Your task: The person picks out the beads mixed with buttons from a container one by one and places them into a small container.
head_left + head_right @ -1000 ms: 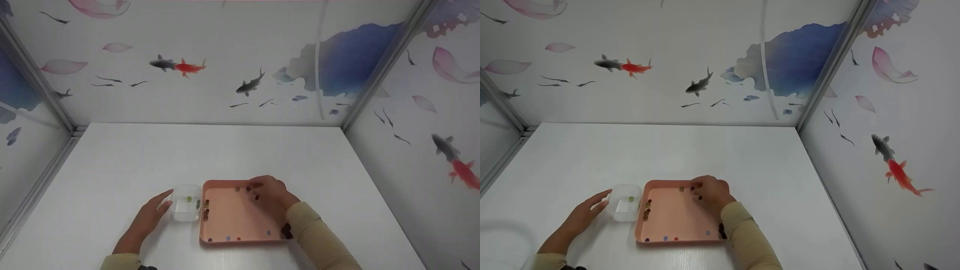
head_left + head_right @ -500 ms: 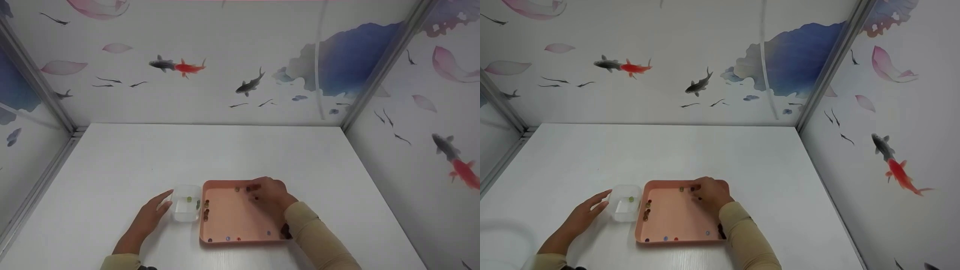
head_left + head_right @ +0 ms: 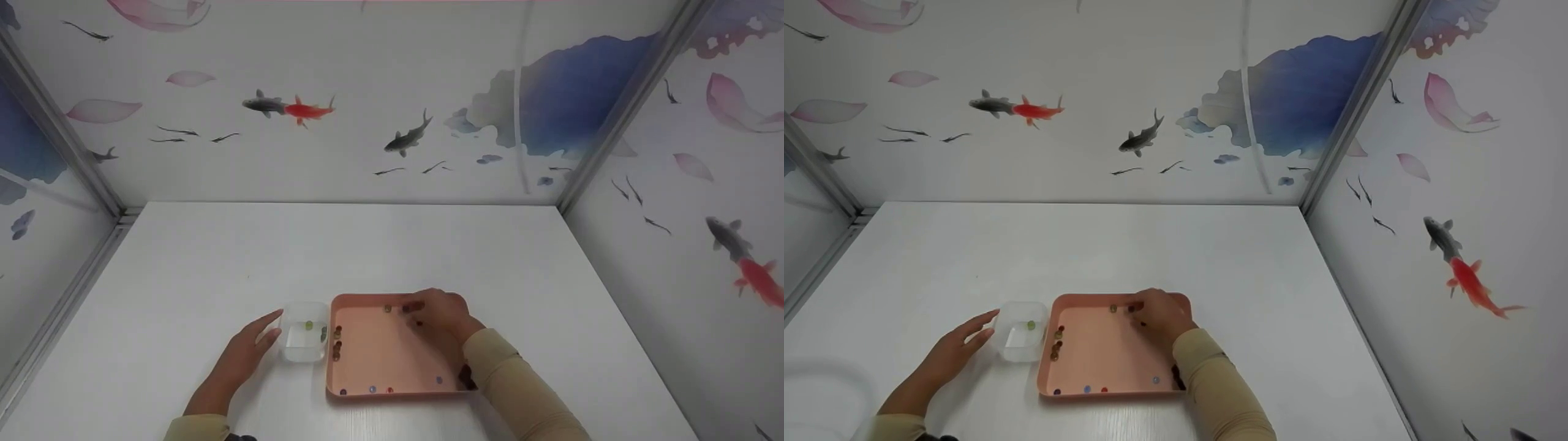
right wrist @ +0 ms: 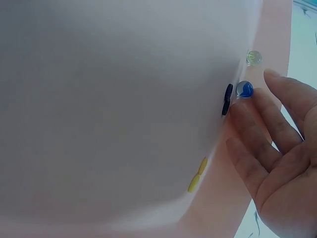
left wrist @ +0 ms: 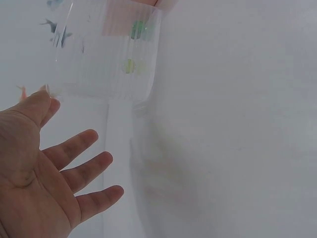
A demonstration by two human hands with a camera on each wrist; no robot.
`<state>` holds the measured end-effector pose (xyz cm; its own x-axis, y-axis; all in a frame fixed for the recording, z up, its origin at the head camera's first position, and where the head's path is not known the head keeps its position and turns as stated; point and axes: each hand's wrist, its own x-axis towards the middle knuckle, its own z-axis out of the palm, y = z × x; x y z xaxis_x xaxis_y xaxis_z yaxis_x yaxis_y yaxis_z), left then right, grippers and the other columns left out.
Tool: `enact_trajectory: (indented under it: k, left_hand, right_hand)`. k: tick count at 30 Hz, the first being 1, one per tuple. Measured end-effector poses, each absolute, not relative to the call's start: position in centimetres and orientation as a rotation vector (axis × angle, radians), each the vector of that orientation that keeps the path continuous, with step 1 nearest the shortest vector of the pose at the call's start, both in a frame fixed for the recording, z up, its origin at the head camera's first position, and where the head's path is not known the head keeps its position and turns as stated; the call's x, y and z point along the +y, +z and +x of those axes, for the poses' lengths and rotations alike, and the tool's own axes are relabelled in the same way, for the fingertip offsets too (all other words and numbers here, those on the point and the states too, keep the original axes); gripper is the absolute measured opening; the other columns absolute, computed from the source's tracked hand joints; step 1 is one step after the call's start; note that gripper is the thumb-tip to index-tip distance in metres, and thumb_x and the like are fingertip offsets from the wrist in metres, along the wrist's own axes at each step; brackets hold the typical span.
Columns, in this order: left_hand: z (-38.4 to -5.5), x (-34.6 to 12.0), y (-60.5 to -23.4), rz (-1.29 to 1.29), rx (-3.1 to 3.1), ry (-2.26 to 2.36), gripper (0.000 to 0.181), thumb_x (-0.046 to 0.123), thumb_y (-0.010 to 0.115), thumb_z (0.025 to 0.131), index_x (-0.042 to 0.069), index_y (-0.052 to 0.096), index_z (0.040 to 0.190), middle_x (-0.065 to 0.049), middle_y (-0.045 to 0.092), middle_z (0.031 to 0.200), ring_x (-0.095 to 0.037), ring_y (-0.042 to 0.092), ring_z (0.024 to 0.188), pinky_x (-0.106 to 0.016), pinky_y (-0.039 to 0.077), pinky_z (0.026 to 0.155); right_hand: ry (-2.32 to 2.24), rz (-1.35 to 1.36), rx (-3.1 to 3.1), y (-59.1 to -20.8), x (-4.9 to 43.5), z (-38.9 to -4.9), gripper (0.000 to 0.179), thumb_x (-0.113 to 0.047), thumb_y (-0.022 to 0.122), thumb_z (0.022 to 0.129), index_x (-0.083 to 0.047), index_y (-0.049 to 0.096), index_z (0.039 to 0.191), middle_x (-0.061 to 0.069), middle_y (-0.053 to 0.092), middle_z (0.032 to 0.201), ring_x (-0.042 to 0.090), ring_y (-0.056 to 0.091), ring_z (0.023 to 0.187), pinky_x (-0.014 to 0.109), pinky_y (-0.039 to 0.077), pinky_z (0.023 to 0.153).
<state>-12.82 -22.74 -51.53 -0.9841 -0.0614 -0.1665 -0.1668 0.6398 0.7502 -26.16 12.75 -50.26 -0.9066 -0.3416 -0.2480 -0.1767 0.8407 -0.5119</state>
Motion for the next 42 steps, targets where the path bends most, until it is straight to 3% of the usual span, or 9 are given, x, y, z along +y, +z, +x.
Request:
enact_trajectory:
  k: [14, 21, 28, 42]
  left_hand:
    - [-12.9, -22.7, -51.6, -0.196, 2.742, 1.261, 0.054, 0.041, 0.044, 0.102, 0.015, 0.039, 0.148, -0.018, 0.033, 0.153, -0.043, 0.025, 0.141, -0.059, 0.020, 0.113]
    - [-12.7, -22.8, -51.4, -0.176, 2.725, 1.287, 0.057, 0.045, 0.045, 0.101, 0.017, 0.038, 0.149, -0.017, 0.032, 0.154, -0.043, 0.025, 0.141, -0.060, 0.021, 0.112]
    - [-12.7, -22.7, -51.4, -0.191, 2.730, 1.282, 0.059, 0.049, 0.044, 0.100, 0.017, 0.038, 0.149, -0.018, 0.033, 0.154, -0.044, 0.027, 0.140, -0.060, 0.022, 0.112]
    - [-12.6, -22.6, -51.4, -0.195, 2.730, 1.301, 0.054, 0.042, 0.045, 0.101, 0.016, 0.039, 0.149, -0.017, 0.033, 0.154, -0.042, 0.024, 0.142, -0.060, 0.019, 0.113]
  right_hand:
    - [-0.499, -0.485, 2.802, -50.3, 12.3, -25.9, 0.032, -0.021, 0.071, 0.087, -0.033, 0.071, 0.118, -0.009, 0.068, 0.116, 0.011, 0.059, 0.105, 0.034, 0.048, 0.090]
    - [-0.654, -0.519, 2.741, -50.5, 12.3, -25.8, 0.031, -0.011, 0.068, 0.089, -0.023, 0.071, 0.117, -0.004, 0.067, 0.114, 0.014, 0.058, 0.104, 0.034, 0.049, 0.090]
    - [-0.503, -0.448, 2.830, -50.4, 12.0, -25.4, 0.025, -0.021, 0.070, 0.089, -0.031, 0.073, 0.112, -0.009, 0.068, 0.108, 0.012, 0.058, 0.097, 0.035, 0.049, 0.091]
    - [-0.292, -0.608, 2.944, -50.6, 12.0, -25.1, 0.033, -0.019, 0.069, 0.089, -0.036, 0.070, 0.118, -0.011, 0.071, 0.109, 0.008, 0.063, 0.101, 0.034, 0.053, 0.087]
